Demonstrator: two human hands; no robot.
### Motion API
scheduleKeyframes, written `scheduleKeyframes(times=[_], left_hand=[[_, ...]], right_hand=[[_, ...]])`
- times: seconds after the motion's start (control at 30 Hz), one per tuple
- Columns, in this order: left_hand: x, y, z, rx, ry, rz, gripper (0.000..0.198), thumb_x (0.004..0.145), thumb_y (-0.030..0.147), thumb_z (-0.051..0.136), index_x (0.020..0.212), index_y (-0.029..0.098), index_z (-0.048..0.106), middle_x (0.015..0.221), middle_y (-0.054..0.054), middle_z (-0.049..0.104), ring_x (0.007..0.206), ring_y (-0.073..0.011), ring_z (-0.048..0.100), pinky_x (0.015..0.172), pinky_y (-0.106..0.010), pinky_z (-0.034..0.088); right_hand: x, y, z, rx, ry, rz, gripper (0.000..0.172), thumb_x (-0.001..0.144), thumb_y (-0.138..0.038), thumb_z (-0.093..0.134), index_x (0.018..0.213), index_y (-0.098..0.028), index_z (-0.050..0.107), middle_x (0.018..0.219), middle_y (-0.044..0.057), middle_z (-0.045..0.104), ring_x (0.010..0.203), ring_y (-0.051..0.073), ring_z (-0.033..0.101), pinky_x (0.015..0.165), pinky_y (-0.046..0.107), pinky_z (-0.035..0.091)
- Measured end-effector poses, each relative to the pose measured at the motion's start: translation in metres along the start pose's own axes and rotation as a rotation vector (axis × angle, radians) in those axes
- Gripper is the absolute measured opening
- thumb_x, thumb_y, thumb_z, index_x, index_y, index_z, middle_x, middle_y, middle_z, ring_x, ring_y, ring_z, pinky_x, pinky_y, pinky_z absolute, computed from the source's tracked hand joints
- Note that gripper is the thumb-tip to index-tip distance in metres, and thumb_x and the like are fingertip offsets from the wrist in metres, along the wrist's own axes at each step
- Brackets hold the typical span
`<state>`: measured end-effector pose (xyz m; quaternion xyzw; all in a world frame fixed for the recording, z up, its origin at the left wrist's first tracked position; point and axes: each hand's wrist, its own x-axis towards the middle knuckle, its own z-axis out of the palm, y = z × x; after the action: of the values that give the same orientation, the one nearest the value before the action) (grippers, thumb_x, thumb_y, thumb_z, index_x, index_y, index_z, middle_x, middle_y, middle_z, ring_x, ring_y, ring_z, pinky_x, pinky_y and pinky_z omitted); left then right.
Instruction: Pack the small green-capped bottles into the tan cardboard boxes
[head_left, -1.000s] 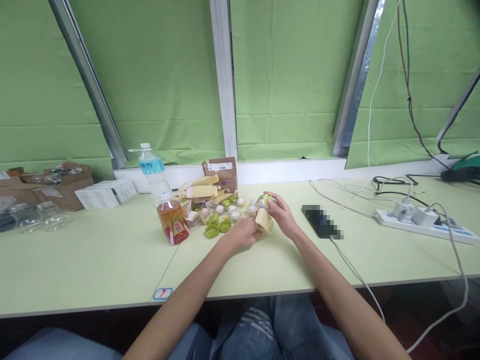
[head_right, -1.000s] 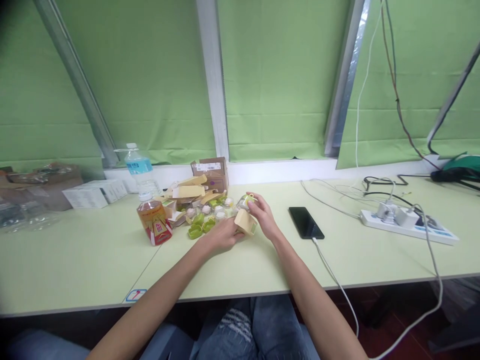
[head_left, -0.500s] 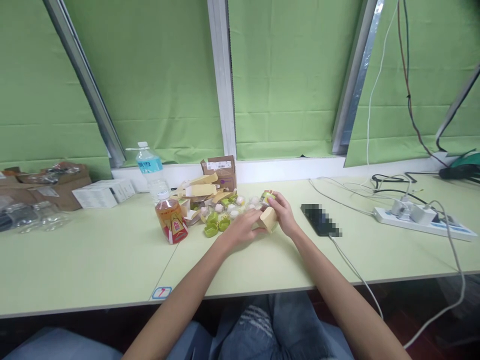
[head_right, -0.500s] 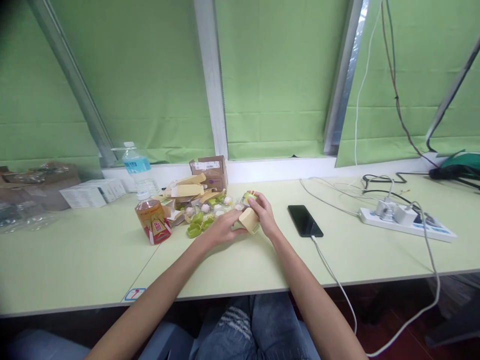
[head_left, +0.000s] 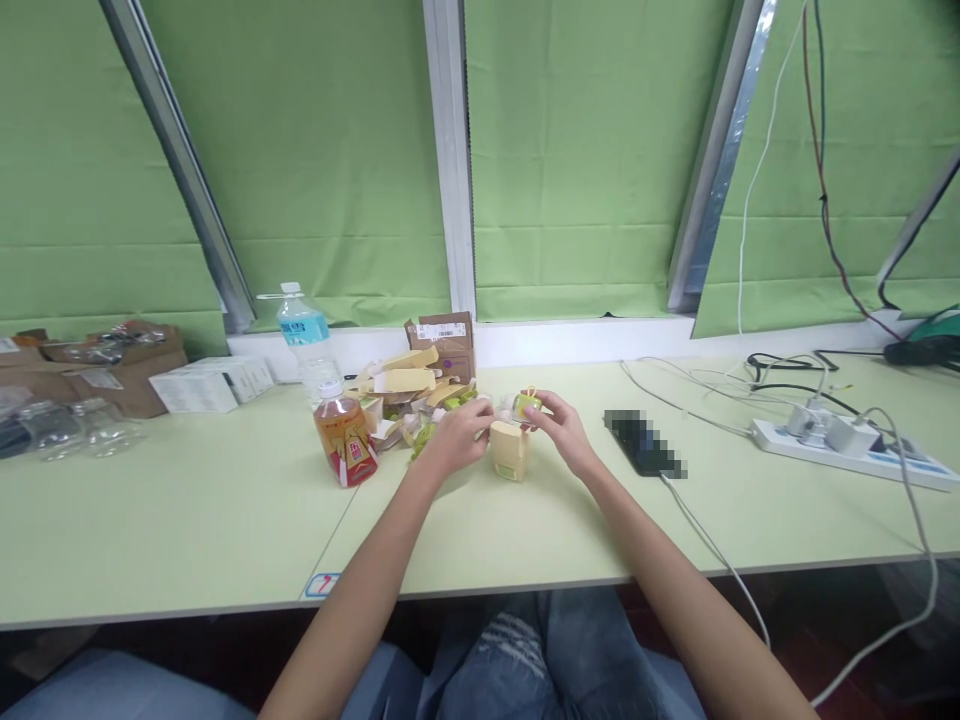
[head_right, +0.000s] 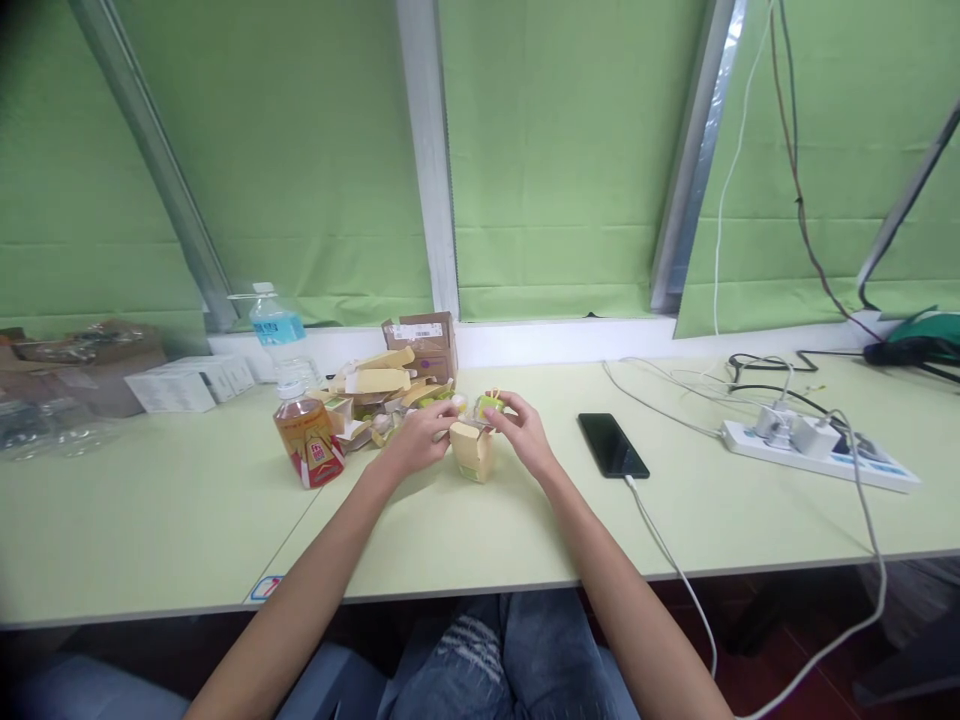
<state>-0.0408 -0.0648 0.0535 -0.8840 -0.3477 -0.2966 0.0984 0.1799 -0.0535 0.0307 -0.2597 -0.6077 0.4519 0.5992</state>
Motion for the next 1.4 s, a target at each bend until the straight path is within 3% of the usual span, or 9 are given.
scheduleKeyframes(times=[0.2, 0.4, 0.63, 0.83, 1.0, 1.1, 1.2, 1.4], left_hand=[[0.0, -0.001, -0.002, 0.23, 0.029, 0.049, 0.017, 0.082, 0.007, 0.054, 0.079, 0.019, 0.067, 0.092, -0.007, 0.063, 0.082, -0.0205, 0.057, 0.065, -0.032, 0.038], [0.0, 0.002, 0.0, 0.311, 0.021, 0.02, 0.015, 0.079, 0.007, 0.056, 0.076, 0.019, 0.066, 0.092, -0.007, 0.064, 0.082, -0.0206, 0.057, 0.06, -0.032, 0.033], [0.001, 0.006, 0.002, 0.303, -0.003, -0.022, 0.016, 0.081, 0.009, 0.056, 0.079, 0.02, 0.067, 0.094, -0.008, 0.066, 0.087, -0.0226, 0.059, 0.06, -0.032, 0.034], [-0.002, 0.003, 0.006, 0.204, -0.024, -0.128, 0.019, 0.084, 0.012, 0.055, 0.092, 0.02, 0.07, 0.103, -0.009, 0.069, 0.097, -0.0246, 0.063, 0.069, -0.033, 0.044], [-0.004, 0.001, 0.007, 0.096, -0.044, -0.163, 0.021, 0.081, 0.011, 0.057, 0.095, 0.021, 0.07, 0.107, -0.009, 0.069, 0.103, -0.0257, 0.064, 0.083, -0.036, 0.05], [-0.004, 0.0, 0.008, 0.061, -0.04, -0.167, 0.023, 0.08, 0.011, 0.057, 0.097, 0.021, 0.07, 0.105, -0.009, 0.07, 0.102, -0.0258, 0.065, 0.084, -0.036, 0.051], [-0.004, -0.001, 0.009, 0.043, -0.029, -0.157, 0.024, 0.081, 0.012, 0.057, 0.099, 0.02, 0.07, 0.105, -0.009, 0.071, 0.101, -0.0259, 0.066, 0.083, -0.036, 0.051], [-0.004, -0.001, 0.011, -0.022, -0.012, -0.161, 0.023, 0.085, 0.011, 0.055, 0.101, 0.019, 0.07, 0.104, -0.009, 0.071, 0.098, -0.0247, 0.066, 0.083, -0.035, 0.051]], right_hand=[[-0.004, 0.006, 0.012, 0.02, -0.037, 0.002, 0.046, 0.079, -0.049, 0.081, 0.116, -0.024, 0.071, 0.128, 0.007, 0.07, 0.094, 0.022, 0.069, 0.08, 0.035, 0.059], [-0.005, 0.002, 0.016, -0.004, -0.008, 0.011, 0.044, 0.081, -0.053, 0.076, 0.113, -0.024, 0.072, 0.121, 0.007, 0.071, 0.096, 0.022, 0.067, 0.077, 0.033, 0.057], [-0.003, -0.003, 0.013, -0.128, -0.01, 0.074, 0.045, 0.078, -0.052, 0.077, 0.109, -0.021, 0.072, 0.105, 0.005, 0.074, 0.061, 0.013, 0.06, 0.056, 0.028, 0.049], [-0.007, 0.002, 0.006, -0.284, -0.113, -0.046, 0.044, 0.078, -0.033, 0.075, 0.12, -0.026, 0.072, 0.131, 0.006, 0.069, 0.086, 0.018, 0.066, 0.072, 0.032, 0.057], [-0.016, 0.001, 0.006, -0.444, -0.187, -0.171, 0.048, 0.085, -0.028, 0.066, 0.133, -0.029, 0.067, 0.134, 0.007, 0.068, 0.101, 0.022, 0.067, 0.082, 0.036, 0.057], [-0.018, 0.006, 0.008, -0.469, -0.142, -0.221, 0.045, 0.086, -0.03, 0.065, 0.131, -0.026, 0.068, 0.135, 0.009, 0.068, 0.113, 0.026, 0.065, 0.093, 0.042, 0.056], [-0.017, 0.012, 0.01, -0.437, -0.117, -0.221, 0.04, 0.088, -0.033, 0.064, 0.128, -0.025, 0.068, 0.135, 0.01, 0.068, 0.122, 0.027, 0.063, 0.101, 0.045, 0.054], [-0.017, 0.015, 0.009, -0.351, -0.12, -0.142, 0.038, 0.089, -0.039, 0.066, 0.124, -0.024, 0.069, 0.131, 0.008, 0.07, 0.117, 0.026, 0.066, 0.098, 0.043, 0.056]])
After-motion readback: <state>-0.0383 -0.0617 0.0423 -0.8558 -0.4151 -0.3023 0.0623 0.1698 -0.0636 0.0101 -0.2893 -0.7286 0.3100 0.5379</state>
